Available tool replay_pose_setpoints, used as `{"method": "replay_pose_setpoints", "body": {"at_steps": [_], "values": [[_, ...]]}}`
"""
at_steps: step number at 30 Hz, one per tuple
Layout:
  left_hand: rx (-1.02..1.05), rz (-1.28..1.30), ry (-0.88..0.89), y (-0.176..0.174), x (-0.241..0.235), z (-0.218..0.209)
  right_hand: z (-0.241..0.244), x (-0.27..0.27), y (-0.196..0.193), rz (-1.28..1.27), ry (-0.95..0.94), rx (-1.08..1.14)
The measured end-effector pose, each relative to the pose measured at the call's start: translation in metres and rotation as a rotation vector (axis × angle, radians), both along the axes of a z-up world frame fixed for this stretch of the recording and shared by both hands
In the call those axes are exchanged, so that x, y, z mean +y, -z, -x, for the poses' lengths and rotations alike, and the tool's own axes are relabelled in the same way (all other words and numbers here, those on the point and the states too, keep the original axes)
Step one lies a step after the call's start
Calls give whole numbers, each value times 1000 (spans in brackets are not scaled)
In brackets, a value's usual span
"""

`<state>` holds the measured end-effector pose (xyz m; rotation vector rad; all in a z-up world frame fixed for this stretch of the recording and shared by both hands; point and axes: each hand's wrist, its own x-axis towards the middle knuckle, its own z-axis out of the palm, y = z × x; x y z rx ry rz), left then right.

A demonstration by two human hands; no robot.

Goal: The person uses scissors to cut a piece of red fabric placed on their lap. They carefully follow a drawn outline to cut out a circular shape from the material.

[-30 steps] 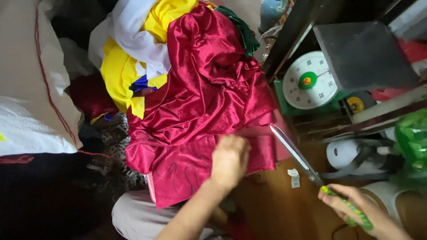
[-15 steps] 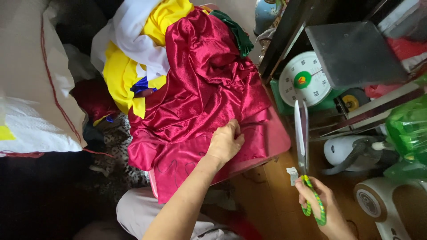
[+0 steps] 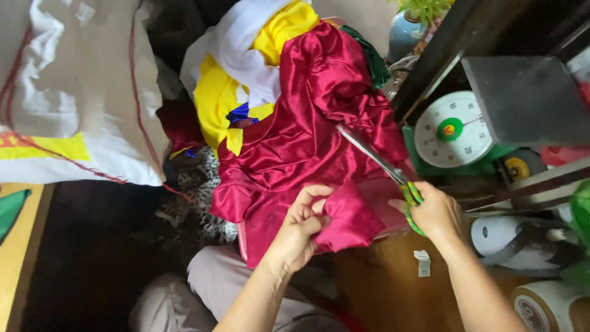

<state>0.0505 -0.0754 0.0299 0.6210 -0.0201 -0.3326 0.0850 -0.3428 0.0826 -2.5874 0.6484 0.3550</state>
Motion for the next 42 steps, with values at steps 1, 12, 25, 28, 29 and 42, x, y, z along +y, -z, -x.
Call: {"method": "replay_pose_setpoints", "body": {"at_steps": [1,12,25,28,29,42], "values": [[-29,79,31,-17,7,8,-11,-1,14,77,-82,-26],[-54,275,-8,-51,47,50,-13,28,5,227,-495,122],[-126,78,-167,-48,71,76,86,131,-28,-1322,21,-207],[-112,89,-166,-54,81,88,94,141,-39,-1256,-116,-213],[-104,94,-155,-56,84,91,95,143,-41,-1228,-141,-216],[8,-547,-59,-108,119,85,117,164,-64,-615,-581,-432]]}}
